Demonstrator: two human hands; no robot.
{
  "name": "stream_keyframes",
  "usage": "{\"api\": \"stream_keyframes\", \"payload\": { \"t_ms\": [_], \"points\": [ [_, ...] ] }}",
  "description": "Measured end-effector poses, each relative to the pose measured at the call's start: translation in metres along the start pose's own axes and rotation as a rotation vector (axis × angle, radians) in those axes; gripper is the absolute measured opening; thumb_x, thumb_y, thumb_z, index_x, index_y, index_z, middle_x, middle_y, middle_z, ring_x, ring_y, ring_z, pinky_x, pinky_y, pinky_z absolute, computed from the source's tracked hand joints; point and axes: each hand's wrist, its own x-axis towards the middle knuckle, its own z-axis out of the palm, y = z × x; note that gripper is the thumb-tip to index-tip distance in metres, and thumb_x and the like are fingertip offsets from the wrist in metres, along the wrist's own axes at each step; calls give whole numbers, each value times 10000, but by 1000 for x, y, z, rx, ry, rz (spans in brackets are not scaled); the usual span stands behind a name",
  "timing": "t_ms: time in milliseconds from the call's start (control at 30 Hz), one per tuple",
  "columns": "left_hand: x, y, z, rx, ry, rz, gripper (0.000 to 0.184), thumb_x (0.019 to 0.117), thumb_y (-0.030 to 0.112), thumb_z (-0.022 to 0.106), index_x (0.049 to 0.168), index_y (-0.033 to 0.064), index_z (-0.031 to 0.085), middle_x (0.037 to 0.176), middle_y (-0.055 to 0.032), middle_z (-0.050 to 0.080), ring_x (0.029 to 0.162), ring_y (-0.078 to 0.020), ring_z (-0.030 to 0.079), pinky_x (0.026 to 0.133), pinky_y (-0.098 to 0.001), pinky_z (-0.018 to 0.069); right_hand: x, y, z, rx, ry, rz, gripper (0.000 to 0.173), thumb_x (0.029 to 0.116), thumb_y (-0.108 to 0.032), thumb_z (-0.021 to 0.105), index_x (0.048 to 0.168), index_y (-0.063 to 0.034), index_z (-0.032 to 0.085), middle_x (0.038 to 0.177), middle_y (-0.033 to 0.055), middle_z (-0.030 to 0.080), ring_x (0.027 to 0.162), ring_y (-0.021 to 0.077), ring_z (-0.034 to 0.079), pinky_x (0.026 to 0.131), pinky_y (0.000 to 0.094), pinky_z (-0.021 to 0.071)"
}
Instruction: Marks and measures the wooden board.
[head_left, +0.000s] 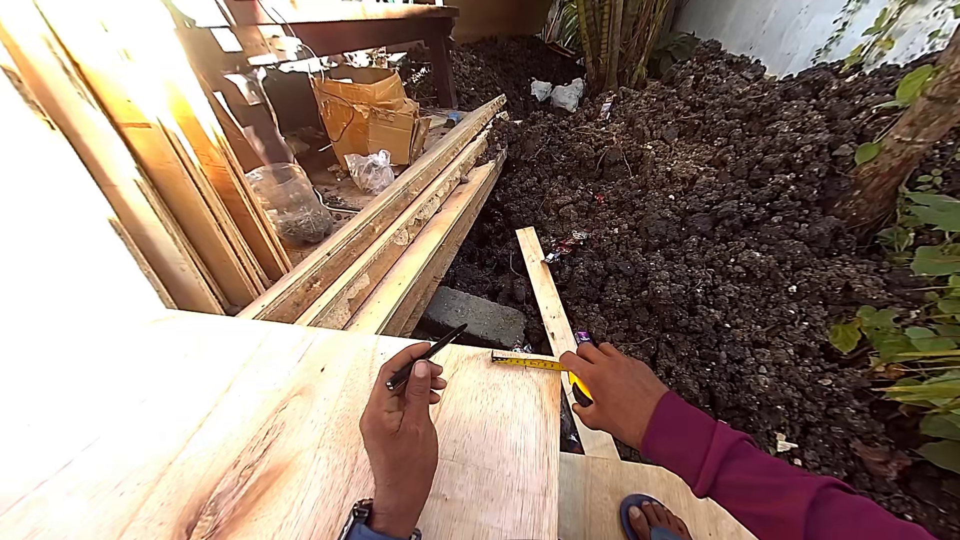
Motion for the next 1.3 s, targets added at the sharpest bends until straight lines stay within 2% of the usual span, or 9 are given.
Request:
{"api": "stream_keyframes", "payload": {
  "t_ms": [1300],
  "points": [
    [0,0,-1,-11,-8,6,295,1067,200,488,1263,30,628,927,-24,697,764,-125,683,615,-216,570,-1,-1,1,-13,12,5,568,916,-299,742,1441,-213,544,1336,95,579,1232,339,567,865,499,555]
  ]
}}
